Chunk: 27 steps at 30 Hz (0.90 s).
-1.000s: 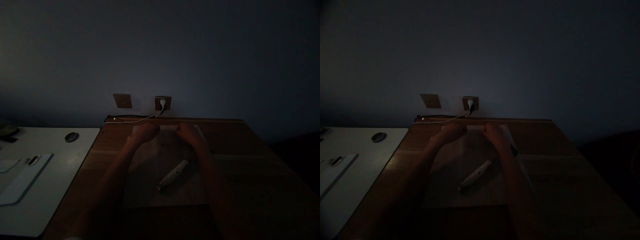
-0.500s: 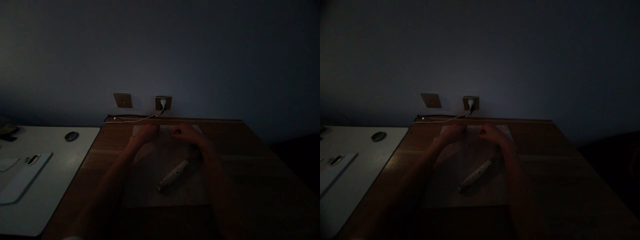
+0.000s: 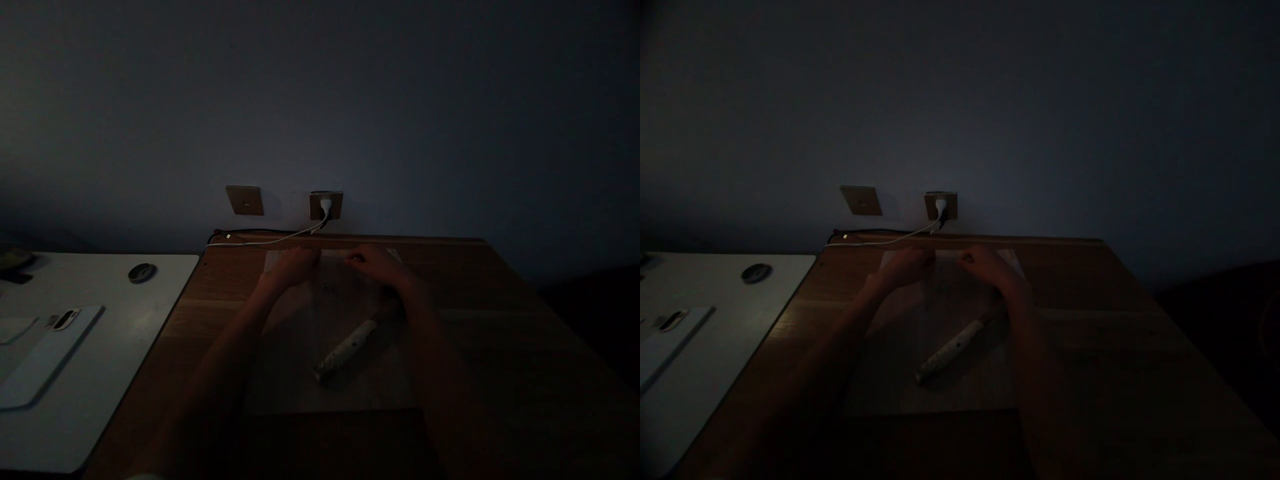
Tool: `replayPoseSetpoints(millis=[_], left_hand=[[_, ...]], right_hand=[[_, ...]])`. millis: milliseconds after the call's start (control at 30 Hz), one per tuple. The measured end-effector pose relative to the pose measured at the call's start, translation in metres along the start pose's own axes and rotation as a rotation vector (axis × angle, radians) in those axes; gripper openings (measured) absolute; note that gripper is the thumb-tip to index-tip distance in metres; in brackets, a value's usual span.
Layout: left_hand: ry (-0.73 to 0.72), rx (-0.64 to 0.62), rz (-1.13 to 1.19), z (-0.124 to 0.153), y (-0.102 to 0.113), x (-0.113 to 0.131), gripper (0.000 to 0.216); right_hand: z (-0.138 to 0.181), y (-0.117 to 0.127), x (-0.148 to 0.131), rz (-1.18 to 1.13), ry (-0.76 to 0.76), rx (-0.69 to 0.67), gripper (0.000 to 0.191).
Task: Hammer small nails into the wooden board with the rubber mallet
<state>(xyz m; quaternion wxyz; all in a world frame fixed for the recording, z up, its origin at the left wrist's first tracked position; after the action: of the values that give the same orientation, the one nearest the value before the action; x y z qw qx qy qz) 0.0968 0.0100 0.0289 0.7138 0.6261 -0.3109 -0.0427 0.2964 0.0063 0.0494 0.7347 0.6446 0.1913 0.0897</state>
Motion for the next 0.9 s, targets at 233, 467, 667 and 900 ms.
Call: replayPoseSetpoints(millis=[233, 467, 667, 900], left_hand=[[0.032, 0.024, -0.031, 0.001, 0.006, 0.004, 0.026], [-0.061, 0.028, 0.18, 0.0, 0.015, 0.001, 0.017], [-0.09, -0.252, 0.328, 0.005, 0.017, 0.0, 0.012], [-0.098, -0.314, 0.273, 0.002, 0.001, -0.004, 0.007]], right_hand=[[0.0, 0.001, -0.002, 0.001, -0.054, 0.022, 0.024], [-0.002, -0.002, 0.001, 0.038, -0.032, 0.029, 0.027], [-0.001, -0.002, -0.001, 0.02, -0.042, 0.018, 0.028], [-0.001, -0.001, -0.005, 0.024, -0.034, -0.014, 0.028]])
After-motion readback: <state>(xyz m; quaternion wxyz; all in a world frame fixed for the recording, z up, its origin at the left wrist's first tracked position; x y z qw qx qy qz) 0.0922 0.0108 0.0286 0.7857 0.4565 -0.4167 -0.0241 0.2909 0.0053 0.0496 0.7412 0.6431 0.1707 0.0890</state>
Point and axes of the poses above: each hand's wrist, its own z-axis away from the middle knuckle, its own y-axis out of the back of the hand, x = y × z, the point moved 3 cm from there along -z, towards the middle knuckle, and after that the axes turned 15 degrees about z, right-handed, at the moved point
